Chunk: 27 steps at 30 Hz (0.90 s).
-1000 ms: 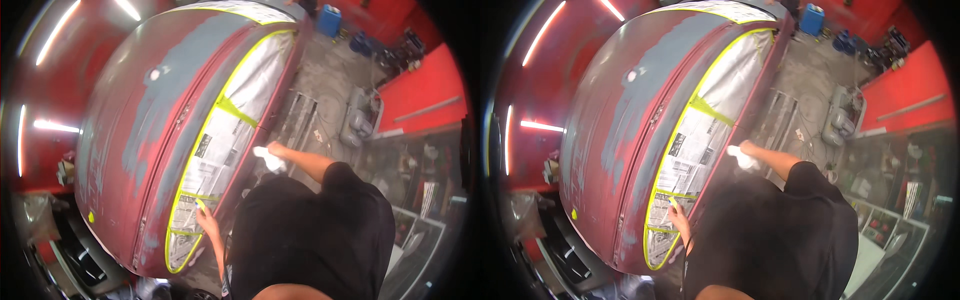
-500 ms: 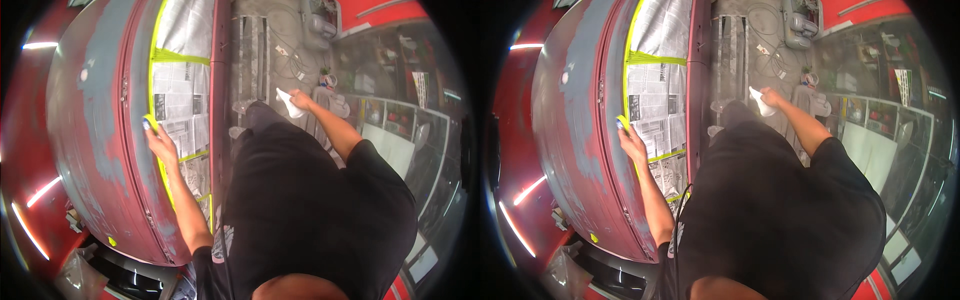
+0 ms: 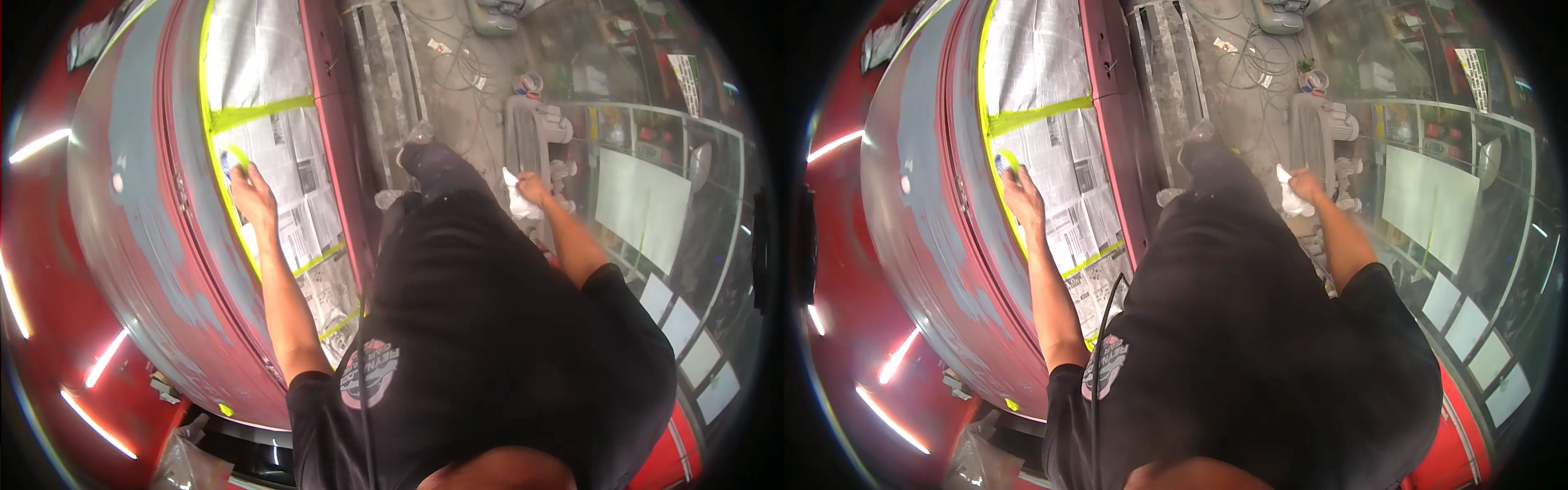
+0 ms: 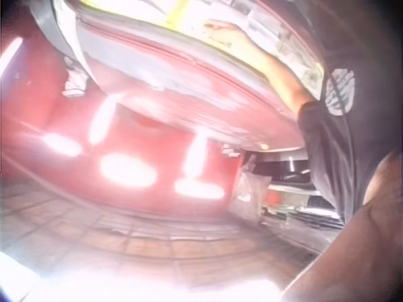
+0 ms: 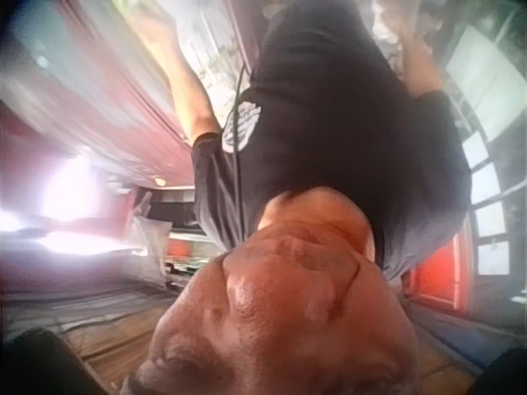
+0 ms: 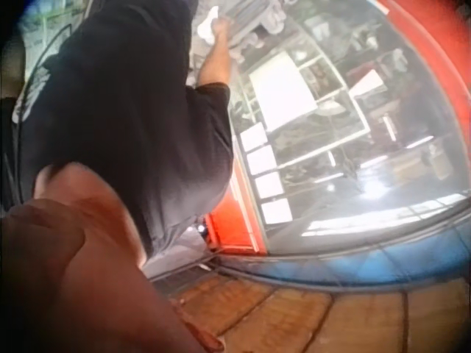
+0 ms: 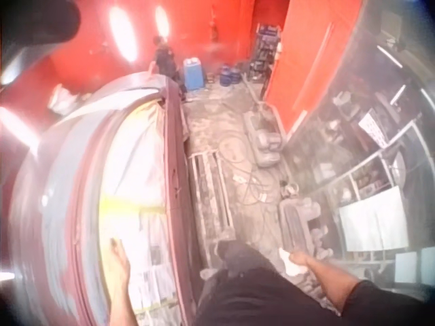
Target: The person wipes the hood of a red car with a white cloth, moving around the vehicle to reach different sections. They climb a ladder to access the upper parts of the hood and continue wiping the surface. The person also handles a roll of tape and a small yellow canister during the process.
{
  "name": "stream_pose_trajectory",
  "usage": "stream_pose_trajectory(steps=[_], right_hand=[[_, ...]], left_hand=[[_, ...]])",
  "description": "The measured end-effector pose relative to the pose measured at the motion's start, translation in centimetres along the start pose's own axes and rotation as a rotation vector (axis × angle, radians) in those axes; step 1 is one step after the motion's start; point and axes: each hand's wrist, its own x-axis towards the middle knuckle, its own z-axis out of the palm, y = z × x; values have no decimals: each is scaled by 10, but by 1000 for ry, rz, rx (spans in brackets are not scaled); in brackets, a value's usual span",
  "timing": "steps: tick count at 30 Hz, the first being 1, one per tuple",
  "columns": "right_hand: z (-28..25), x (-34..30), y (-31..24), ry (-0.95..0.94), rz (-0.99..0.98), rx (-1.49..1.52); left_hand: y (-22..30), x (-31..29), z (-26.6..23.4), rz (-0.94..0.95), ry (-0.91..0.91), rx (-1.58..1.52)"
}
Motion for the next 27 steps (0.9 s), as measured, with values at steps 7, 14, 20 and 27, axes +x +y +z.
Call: stream_pose_trajectory(steps=[7,14,20,27], right_hand=[[-6,86,-23,141,-169,52],[-140,149,-143,259,-418,18],[-234,118,-171,321,-433,-117],[-205,1,-78,313,-11,-218]], left_hand=[[-3,31,23,-12,-26,140],[-60,192,19,17,344,262],[-107,330,58,142,350,464],[-174,371,100,138,352,456]])
